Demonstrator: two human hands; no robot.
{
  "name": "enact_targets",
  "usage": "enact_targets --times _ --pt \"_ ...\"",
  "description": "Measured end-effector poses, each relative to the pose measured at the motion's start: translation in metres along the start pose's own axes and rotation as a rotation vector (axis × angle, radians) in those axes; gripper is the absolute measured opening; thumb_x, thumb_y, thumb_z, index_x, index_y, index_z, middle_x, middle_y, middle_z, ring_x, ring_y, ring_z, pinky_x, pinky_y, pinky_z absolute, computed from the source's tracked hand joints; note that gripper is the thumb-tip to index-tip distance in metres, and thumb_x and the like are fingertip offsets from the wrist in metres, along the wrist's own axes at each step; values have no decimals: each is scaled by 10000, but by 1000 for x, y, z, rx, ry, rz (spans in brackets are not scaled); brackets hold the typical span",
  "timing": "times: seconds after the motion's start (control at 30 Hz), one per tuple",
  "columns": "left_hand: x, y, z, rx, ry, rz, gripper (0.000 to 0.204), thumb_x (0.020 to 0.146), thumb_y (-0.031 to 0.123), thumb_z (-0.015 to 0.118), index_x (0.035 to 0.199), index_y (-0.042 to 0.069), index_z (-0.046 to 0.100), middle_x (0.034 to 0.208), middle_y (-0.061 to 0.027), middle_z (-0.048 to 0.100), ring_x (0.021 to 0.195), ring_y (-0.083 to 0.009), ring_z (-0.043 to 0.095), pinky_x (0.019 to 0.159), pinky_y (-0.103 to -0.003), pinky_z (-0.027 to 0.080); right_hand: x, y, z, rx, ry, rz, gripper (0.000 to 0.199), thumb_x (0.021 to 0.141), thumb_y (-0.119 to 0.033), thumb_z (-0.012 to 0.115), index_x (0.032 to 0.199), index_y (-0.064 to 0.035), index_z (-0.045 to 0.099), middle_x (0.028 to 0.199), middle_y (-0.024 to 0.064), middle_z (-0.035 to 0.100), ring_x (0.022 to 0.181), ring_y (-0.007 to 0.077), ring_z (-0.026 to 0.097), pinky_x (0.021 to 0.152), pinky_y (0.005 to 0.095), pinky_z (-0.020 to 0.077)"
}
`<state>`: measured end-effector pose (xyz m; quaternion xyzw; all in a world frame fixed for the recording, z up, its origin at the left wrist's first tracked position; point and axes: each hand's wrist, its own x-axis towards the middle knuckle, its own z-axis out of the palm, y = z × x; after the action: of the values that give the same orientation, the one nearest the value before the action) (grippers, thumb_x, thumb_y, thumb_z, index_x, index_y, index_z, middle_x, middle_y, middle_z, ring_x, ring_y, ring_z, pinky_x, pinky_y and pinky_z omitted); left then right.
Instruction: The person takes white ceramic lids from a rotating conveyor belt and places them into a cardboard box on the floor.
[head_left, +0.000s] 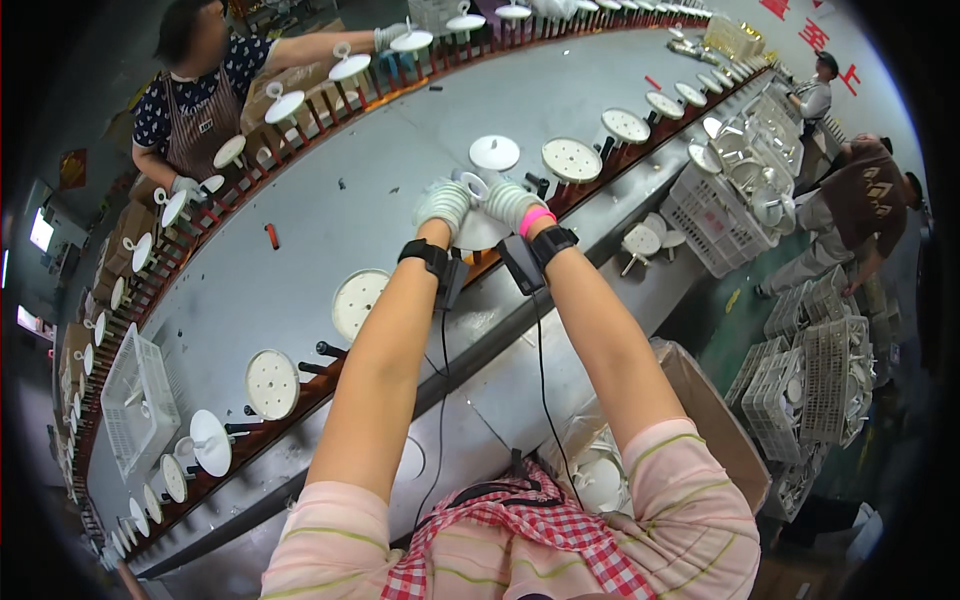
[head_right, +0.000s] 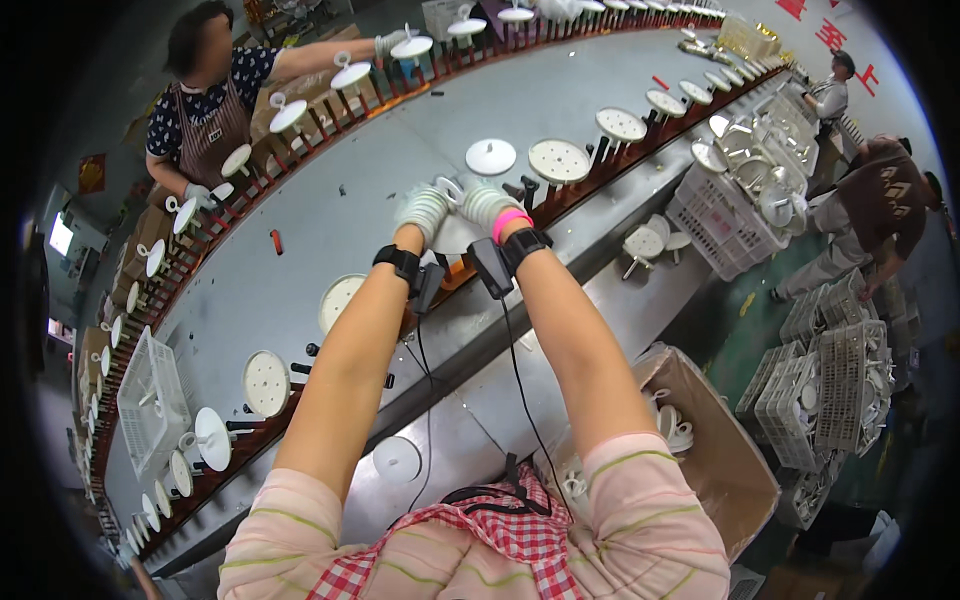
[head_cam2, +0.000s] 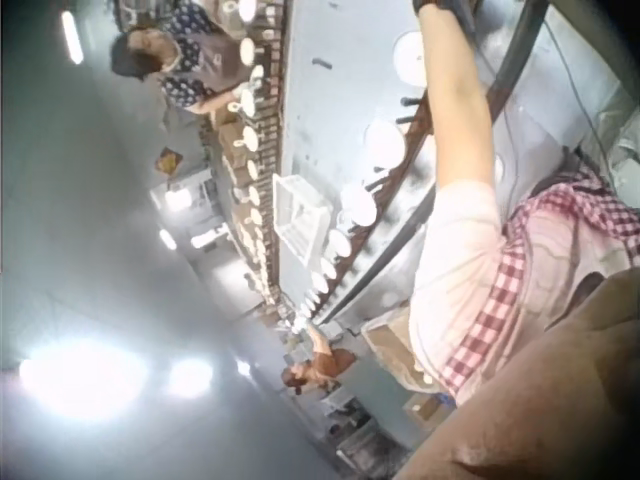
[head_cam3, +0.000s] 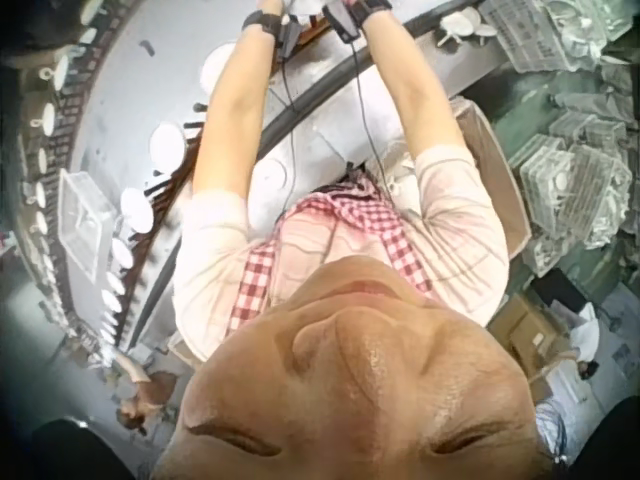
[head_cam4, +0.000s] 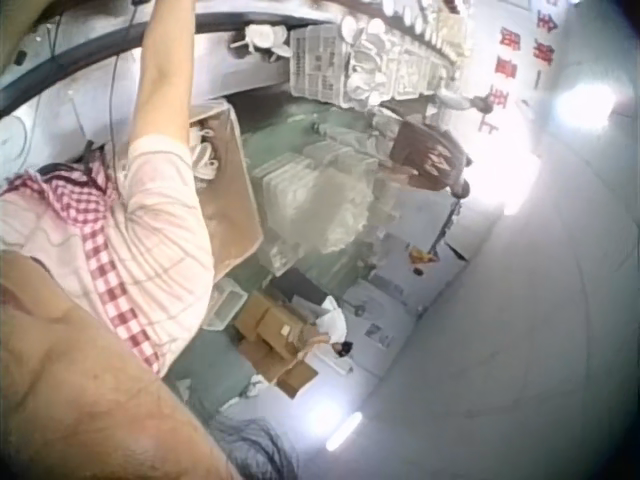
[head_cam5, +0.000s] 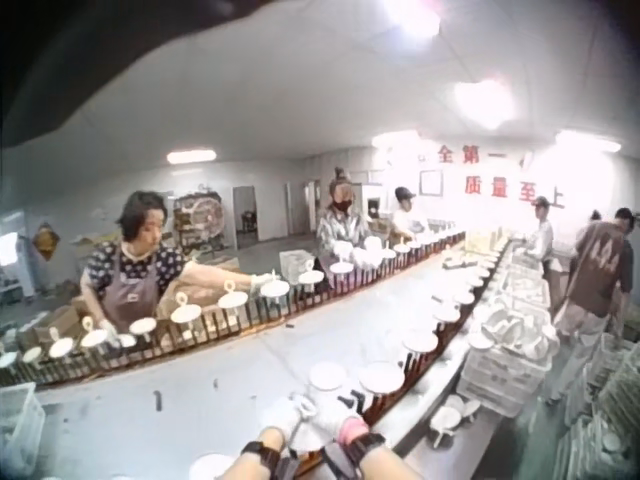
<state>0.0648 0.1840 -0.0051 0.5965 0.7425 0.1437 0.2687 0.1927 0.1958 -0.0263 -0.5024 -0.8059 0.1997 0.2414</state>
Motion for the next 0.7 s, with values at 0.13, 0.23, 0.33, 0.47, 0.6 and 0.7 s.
enact_targets --times 0.13,0.23,0.33,0.47,0.6,0.7 --pt "-28 -20 -36 32 -41 -64 390 832 322 557 1067 26 653 1058 -206 640 998 -332 623 853 -417 501 17 -54 -5 -216 -204 204 408 807 -355 550 1019 -26 667 1071 235 610 1027 374 586 869 423 472" --pt "-5 -63 -12 57 62 10 302 835 242 541 967 10 683 945 -212 666 899 -338 652 791 -419 518 29 -48 12 -251 -246 139 406 806 -366 549 1029 -52 677 1017 207 644 998 364 609 841 413 491" --pt "-8 -124 1 392 364 427 242 800 185 515 858 14 676 843 -203 653 756 -325 637 681 -423 510 -24 -102 2 -167 -104 79 368 801 -346 563 986 -55 692 957 213 657 960 356 631 804 408 507" --pt "-9 -100 3 269 337 472 207 779 213 527 689 51 619 647 -153 600 592 -250 576 550 -405 451 -65 -40 57 19 242 44 355 849 -323 513 976 -23 656 1084 234 606 908 369 621 746 431 507" --pt "-95 -85 -1 21 488 293 291 856 200 504 1054 6 594 1093 -251 561 926 -386 570 834 -468 434 -230 -32 48 435 93 -277 238 854 -238 532 967 -41 602 939 153 602 891 328 582 778 426 467" --pt "-175 -95 29 107 714 580 377 863 161 553 1200 -6 523 1303 -245 431 1180 -383 453 996 -463 346 -339 41 46 164 474 -113 203 795 -88 513 952 -25 626 959 144 622 940 307 583 816 400 459"
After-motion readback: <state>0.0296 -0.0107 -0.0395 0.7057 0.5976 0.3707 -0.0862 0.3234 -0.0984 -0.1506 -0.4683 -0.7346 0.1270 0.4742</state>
